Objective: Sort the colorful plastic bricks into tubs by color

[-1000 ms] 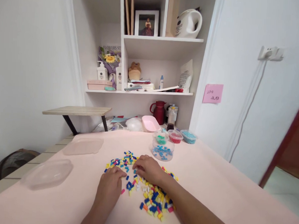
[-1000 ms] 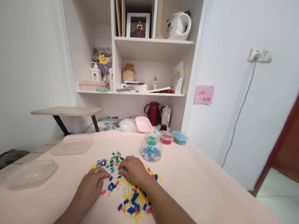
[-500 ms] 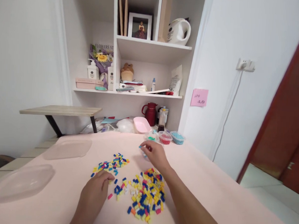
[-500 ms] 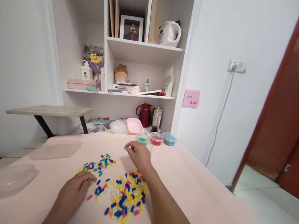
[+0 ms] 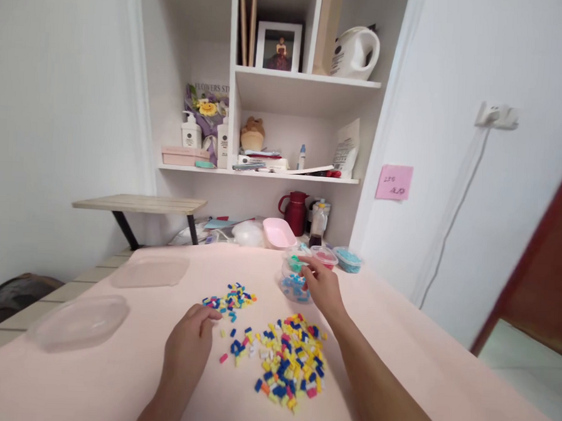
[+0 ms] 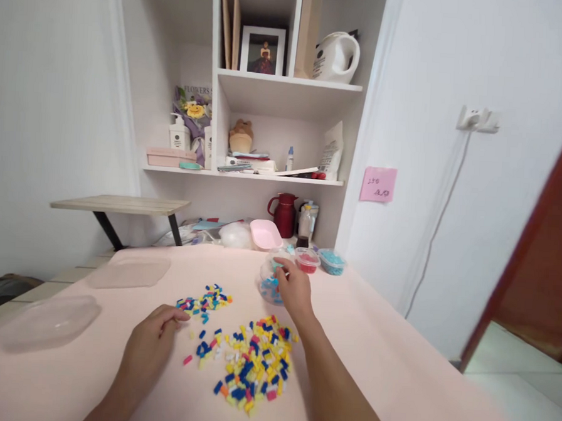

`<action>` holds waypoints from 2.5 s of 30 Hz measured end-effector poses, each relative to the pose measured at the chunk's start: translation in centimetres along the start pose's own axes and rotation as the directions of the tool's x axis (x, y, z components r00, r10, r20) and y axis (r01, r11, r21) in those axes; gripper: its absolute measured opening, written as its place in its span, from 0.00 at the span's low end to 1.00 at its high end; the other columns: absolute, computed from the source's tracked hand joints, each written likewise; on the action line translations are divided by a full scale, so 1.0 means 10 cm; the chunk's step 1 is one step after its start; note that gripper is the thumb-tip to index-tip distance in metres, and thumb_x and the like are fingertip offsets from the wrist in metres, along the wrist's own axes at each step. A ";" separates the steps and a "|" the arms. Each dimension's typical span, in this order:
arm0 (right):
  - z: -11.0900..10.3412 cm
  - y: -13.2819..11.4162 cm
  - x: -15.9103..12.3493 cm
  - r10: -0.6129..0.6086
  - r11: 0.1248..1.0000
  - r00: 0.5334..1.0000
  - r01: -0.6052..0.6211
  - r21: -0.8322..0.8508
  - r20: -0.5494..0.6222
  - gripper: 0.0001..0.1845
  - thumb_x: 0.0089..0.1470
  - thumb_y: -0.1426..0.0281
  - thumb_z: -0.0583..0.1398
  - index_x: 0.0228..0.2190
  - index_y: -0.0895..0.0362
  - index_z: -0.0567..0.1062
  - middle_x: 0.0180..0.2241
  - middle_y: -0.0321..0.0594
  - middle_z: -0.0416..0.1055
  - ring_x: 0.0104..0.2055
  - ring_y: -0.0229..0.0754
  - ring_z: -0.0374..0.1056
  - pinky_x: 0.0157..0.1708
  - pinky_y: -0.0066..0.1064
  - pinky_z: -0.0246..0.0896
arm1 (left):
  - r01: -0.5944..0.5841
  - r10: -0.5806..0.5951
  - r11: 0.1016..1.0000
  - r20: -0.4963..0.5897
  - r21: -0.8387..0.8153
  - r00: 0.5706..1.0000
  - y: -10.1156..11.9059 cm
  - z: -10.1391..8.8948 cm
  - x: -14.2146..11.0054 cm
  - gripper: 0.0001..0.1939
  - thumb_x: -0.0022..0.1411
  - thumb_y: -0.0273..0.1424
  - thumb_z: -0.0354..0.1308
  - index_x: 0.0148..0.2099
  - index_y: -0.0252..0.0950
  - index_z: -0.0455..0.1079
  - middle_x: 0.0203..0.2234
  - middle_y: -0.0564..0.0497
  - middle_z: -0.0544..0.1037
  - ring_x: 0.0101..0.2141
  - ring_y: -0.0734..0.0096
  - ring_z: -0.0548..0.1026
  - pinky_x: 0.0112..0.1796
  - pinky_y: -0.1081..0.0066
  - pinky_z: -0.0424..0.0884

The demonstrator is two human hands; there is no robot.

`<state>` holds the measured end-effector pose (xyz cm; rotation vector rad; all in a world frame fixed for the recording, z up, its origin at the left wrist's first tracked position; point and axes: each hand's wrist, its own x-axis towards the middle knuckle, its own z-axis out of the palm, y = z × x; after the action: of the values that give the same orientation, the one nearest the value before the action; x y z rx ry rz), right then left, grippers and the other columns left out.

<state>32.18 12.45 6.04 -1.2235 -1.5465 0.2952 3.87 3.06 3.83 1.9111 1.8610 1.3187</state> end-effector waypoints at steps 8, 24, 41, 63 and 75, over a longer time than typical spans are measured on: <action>0.44 -0.36 -0.38 -0.319 0.909 0.747 0.415 -0.034 0.583 0.17 0.55 0.75 0.54 0.42 0.53 0.79 0.40 0.41 0.77 0.43 0.42 0.71 0.45 0.31 0.62 | 0.009 -0.036 0.970 0.108 0.243 0.993 -0.01 0.04 -0.03 0.21 0.61 0.22 0.42 0.42 0.38 0.77 0.41 0.48 0.77 0.44 0.69 0.75 0.47 0.69 0.68; 0.62 -0.31 -0.49 -0.317 0.867 0.649 0.494 -0.066 0.692 0.16 0.58 0.75 0.54 0.43 0.52 0.78 0.42 0.43 0.74 0.47 0.43 0.67 0.47 0.31 0.60 | -0.114 -0.026 0.872 0.276 0.477 0.961 0.03 0.10 -0.06 0.27 0.60 0.21 0.44 0.58 0.39 0.68 0.47 0.41 0.74 0.48 0.59 0.70 0.47 0.62 0.63; 0.64 -0.32 -0.54 -0.407 0.831 0.596 0.556 0.010 0.692 0.19 0.55 0.78 0.56 0.44 0.49 0.78 0.38 0.40 0.75 0.43 0.42 0.68 0.46 0.32 0.59 | -0.102 0.025 0.956 0.269 0.276 0.963 0.00 0.12 0.00 0.18 0.59 0.19 0.45 0.40 0.38 0.74 0.40 0.47 0.77 0.43 0.67 0.74 0.45 0.67 0.65; 0.50 -0.55 -0.57 -0.441 0.855 0.480 0.482 0.192 0.758 0.19 0.61 0.65 0.56 0.54 0.49 0.70 0.51 0.40 0.71 0.53 0.43 0.64 0.56 0.36 0.53 | 0.070 -0.086 0.986 -0.100 -0.153 0.991 0.07 -0.03 0.02 0.15 0.54 0.25 0.44 0.31 0.39 0.72 0.29 0.52 0.79 0.28 0.70 0.76 0.33 0.70 0.71; 0.51 -0.64 -0.60 -0.521 0.814 0.370 0.486 0.318 0.769 0.03 0.52 0.67 0.65 0.31 0.51 0.79 0.36 0.34 0.76 0.43 0.38 0.69 0.49 0.27 0.58 | 0.117 -0.118 0.993 -0.048 -0.030 0.992 0.08 -0.03 0.00 0.15 0.56 0.24 0.43 0.29 0.41 0.71 0.30 0.55 0.79 0.32 0.71 0.78 0.33 0.72 0.69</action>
<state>23.72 6.83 5.20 -0.4479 -2.6697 0.5425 4.26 2.77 4.60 1.7417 1.9360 1.3594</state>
